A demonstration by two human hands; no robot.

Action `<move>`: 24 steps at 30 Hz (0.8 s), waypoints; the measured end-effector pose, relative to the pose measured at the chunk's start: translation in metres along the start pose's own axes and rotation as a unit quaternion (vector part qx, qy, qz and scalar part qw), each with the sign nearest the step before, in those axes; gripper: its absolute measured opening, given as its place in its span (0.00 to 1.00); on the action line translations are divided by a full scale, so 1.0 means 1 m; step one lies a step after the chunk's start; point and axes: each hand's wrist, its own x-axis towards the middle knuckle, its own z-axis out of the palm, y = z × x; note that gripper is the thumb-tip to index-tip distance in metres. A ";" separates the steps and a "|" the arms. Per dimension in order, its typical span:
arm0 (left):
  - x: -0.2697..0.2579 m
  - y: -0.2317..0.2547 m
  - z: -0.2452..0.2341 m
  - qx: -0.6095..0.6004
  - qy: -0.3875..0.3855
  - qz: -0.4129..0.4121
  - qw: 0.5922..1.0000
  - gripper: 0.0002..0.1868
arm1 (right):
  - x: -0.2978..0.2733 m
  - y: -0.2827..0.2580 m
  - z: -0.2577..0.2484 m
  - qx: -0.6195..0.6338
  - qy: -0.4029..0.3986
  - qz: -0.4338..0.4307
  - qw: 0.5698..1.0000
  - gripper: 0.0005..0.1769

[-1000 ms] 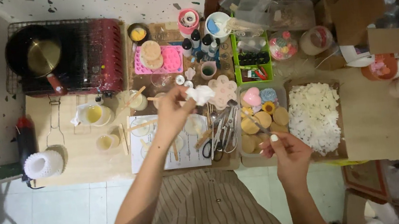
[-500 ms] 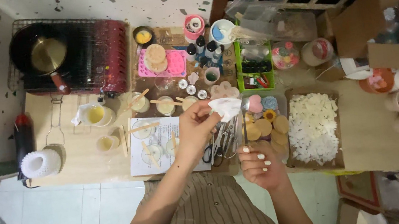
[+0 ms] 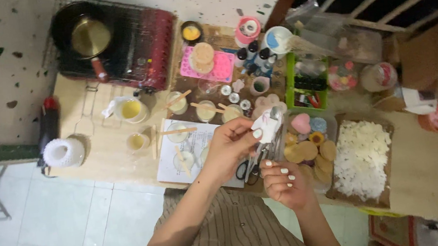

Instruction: Preparing materials, adding scents and dyes, and using a heat gun to make handmade candles.

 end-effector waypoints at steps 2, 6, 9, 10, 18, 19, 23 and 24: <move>-0.005 0.016 0.000 -0.005 0.011 -0.005 1.000 0.10 | 0.009 -0.001 -0.007 -0.009 0.022 0.001 1.000 0.04; -0.015 0.031 -0.022 0.049 0.074 -0.013 0.996 0.17 | 0.038 -0.001 -0.022 -0.030 0.100 0.025 0.994 0.06; -0.031 0.012 -0.070 0.106 0.095 0.047 0.989 0.16 | 0.068 -0.011 -0.042 -0.066 0.120 0.032 0.990 0.07; -0.040 0.010 -0.083 0.105 0.108 0.053 0.987 0.16 | 0.080 -0.012 -0.045 -0.067 0.128 0.044 0.989 0.07; -0.101 -0.016 -0.202 0.214 0.444 0.138 0.859 0.09 | 0.209 0.005 -0.072 -0.423 0.241 -0.063 0.871 0.08; -0.113 -0.025 -0.232 0.213 0.448 0.140 0.857 0.09 | 0.231 0.006 -0.075 -0.425 0.241 -0.059 0.870 0.08; -0.152 -0.066 -0.354 0.139 0.606 0.119 0.774 0.03 | 0.304 0.018 -0.086 -0.820 0.191 -0.314 0.439 0.09; -0.161 -0.078 -0.384 0.045 0.627 0.141 0.765 0.01 | 0.318 0.022 -0.089 -0.873 0.170 -0.323 0.324 0.09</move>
